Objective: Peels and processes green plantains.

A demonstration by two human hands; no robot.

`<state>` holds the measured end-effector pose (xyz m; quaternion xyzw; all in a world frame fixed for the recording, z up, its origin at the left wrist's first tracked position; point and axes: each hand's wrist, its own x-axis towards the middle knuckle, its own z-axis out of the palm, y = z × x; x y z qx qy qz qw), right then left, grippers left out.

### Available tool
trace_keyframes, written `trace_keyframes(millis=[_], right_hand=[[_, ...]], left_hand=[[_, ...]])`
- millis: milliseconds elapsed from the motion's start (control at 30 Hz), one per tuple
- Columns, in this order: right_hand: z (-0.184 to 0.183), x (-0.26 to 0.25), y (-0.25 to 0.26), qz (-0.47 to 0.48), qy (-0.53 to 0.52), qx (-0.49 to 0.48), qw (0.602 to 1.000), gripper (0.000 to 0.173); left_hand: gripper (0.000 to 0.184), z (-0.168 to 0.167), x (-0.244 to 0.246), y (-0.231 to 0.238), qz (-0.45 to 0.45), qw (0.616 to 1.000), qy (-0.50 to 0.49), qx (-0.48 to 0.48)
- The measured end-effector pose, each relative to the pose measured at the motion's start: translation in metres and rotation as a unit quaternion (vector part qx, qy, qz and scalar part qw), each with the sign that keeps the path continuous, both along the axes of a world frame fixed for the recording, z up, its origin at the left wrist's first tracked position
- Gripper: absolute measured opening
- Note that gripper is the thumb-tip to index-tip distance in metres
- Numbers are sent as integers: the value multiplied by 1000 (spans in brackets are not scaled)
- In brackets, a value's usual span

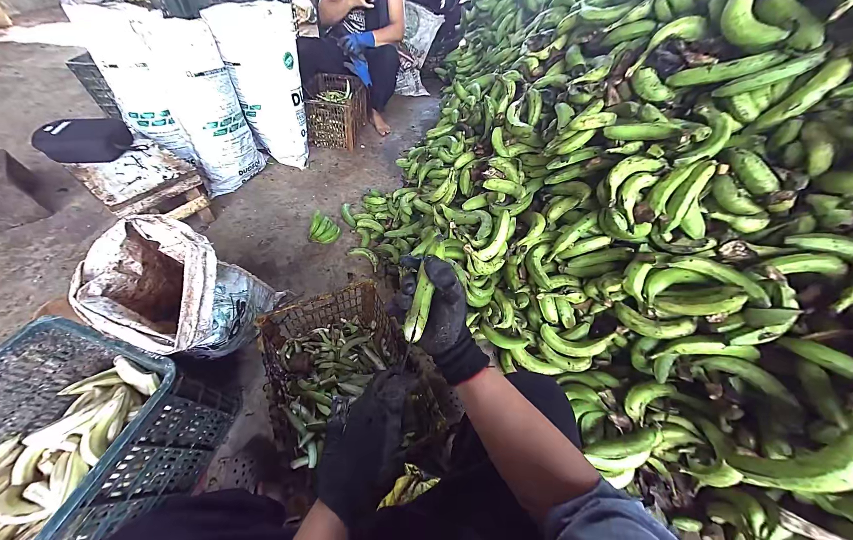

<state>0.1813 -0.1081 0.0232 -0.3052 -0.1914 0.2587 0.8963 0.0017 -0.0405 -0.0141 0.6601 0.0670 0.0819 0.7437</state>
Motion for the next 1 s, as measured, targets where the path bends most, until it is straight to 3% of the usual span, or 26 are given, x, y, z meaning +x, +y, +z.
trace_keyframes(millis=[300, 367, 433, 500, 567, 633, 733, 867, 1000], right_hand=[[-18, -42, 21, 71, 169, -34, 982, 38], [-25, -36, 19, 32, 89, -104, 990, 40], [-29, -22, 13, -70, -59, -190, 977, 53], [-26, -6, 7, -152, -171, -210, 951, 62], [-21, 1, 5, -179, -213, -198, 940, 53], [-18, -2, 6, -182, -177, -205, 945, 35], [-20, -7, 11, -178, -103, -203, 957, 26], [-26, -17, 19, -133, -49, -186, 972, 29], [-28, -31, 24, -13, 88, -151, 984, 40]], left_hand=[[53, -28, 4, 10, 73, 996, 31, 41], [53, -27, 2, 11, 72, 996, 40, 37], [53, -24, 0, 11, 60, 996, 50, 51], [58, -22, -2, 9, 47, 994, 59, 80], [66, -23, -3, 6, 30, 993, 58, 97], [66, -25, -2, 5, 22, 993, 54, 101], [61, -30, -1, 5, 23, 993, 48, 104], [60, -43, 0, 11, 55, 990, 65, 111], [42, -50, -1, 18, 89, 980, 114, 136]])
